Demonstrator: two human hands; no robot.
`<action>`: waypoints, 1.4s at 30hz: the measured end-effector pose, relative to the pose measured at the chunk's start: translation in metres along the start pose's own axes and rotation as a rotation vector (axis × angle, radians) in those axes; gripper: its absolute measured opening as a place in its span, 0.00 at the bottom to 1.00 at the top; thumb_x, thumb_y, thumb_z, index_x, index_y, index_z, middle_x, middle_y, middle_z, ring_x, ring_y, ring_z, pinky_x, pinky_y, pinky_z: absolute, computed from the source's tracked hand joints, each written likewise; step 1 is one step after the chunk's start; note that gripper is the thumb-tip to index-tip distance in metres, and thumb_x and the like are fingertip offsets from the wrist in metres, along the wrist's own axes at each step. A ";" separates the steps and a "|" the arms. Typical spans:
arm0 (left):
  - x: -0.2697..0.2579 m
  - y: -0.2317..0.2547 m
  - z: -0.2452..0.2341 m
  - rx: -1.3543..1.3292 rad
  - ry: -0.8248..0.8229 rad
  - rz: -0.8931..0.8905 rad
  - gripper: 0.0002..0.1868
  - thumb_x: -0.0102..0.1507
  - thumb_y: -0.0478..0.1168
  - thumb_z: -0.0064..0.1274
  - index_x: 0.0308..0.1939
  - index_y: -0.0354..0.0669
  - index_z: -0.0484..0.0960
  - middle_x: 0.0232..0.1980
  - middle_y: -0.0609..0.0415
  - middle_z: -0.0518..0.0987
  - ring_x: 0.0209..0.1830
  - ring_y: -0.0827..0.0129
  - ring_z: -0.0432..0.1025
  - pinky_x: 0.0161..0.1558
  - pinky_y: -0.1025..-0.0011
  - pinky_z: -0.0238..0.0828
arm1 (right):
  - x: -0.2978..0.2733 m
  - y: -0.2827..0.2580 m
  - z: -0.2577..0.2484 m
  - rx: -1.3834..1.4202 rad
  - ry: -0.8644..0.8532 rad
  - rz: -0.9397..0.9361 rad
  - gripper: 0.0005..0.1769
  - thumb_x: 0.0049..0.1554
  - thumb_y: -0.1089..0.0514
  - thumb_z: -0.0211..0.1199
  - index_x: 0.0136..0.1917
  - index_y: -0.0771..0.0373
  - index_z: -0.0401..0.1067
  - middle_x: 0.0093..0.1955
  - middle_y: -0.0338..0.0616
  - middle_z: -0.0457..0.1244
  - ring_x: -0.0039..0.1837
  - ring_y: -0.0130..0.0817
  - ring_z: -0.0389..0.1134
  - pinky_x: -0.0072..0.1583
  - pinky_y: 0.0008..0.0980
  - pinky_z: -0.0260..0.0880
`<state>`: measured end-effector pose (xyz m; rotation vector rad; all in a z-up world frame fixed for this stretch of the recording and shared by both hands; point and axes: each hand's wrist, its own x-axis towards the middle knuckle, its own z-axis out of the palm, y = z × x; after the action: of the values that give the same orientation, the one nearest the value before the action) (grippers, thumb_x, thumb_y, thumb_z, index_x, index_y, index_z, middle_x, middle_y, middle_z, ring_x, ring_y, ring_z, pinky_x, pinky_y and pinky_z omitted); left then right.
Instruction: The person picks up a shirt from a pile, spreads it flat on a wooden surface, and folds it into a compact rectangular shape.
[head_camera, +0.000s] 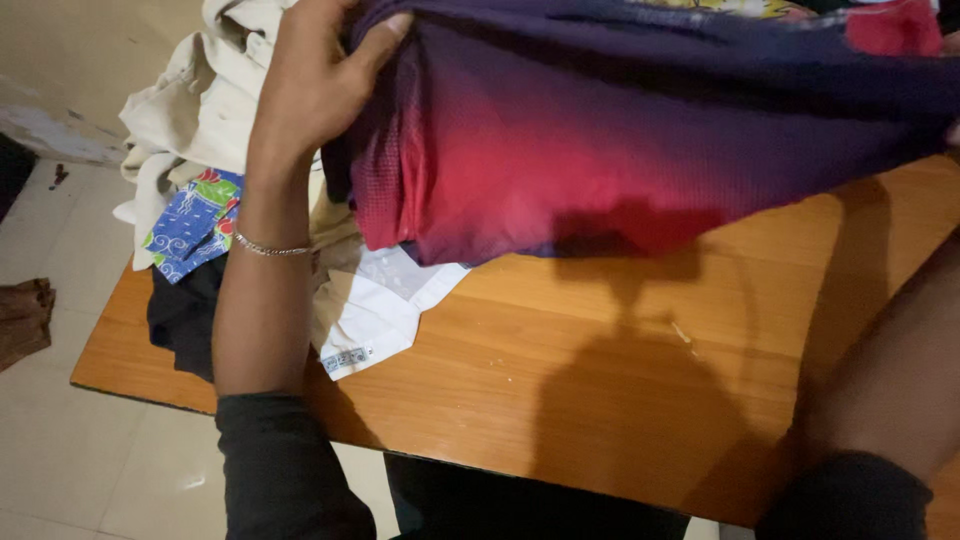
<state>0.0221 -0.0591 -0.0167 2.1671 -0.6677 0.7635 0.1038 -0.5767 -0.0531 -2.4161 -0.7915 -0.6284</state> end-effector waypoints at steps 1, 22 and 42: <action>0.000 0.002 -0.001 -0.030 -0.049 -0.048 0.11 0.73 0.35 0.56 0.57 0.33 0.80 0.50 0.51 0.83 0.49 0.74 0.77 0.52 0.71 0.73 | -0.002 0.003 -0.003 0.001 -0.007 0.012 0.17 0.62 0.60 0.63 0.63 0.68 0.72 0.52 0.54 0.68 0.53 0.41 0.72 0.56 0.38 0.74; -0.007 0.062 0.042 -0.129 -0.813 -0.215 0.19 0.66 0.48 0.59 0.55 0.41 0.82 0.42 0.52 0.87 0.39 0.70 0.82 0.44 0.71 0.79 | 0.016 -0.019 0.006 0.154 -0.384 0.071 0.20 0.65 0.46 0.60 0.61 0.63 0.77 0.46 0.48 0.70 0.48 0.39 0.71 0.51 0.37 0.72; -0.071 -0.045 0.201 0.260 -0.615 -0.111 0.32 0.73 0.62 0.39 0.73 0.47 0.70 0.79 0.37 0.60 0.80 0.40 0.53 0.76 0.50 0.50 | -0.104 -0.253 0.194 0.273 -0.402 -0.363 0.37 0.59 0.40 0.62 0.70 0.67 0.64 0.76 0.67 0.49 0.76 0.67 0.49 0.71 0.62 0.54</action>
<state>0.0653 -0.1712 -0.1984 2.6781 -0.7697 0.1111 -0.0823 -0.3270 -0.1768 -2.1843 -1.4044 -0.1395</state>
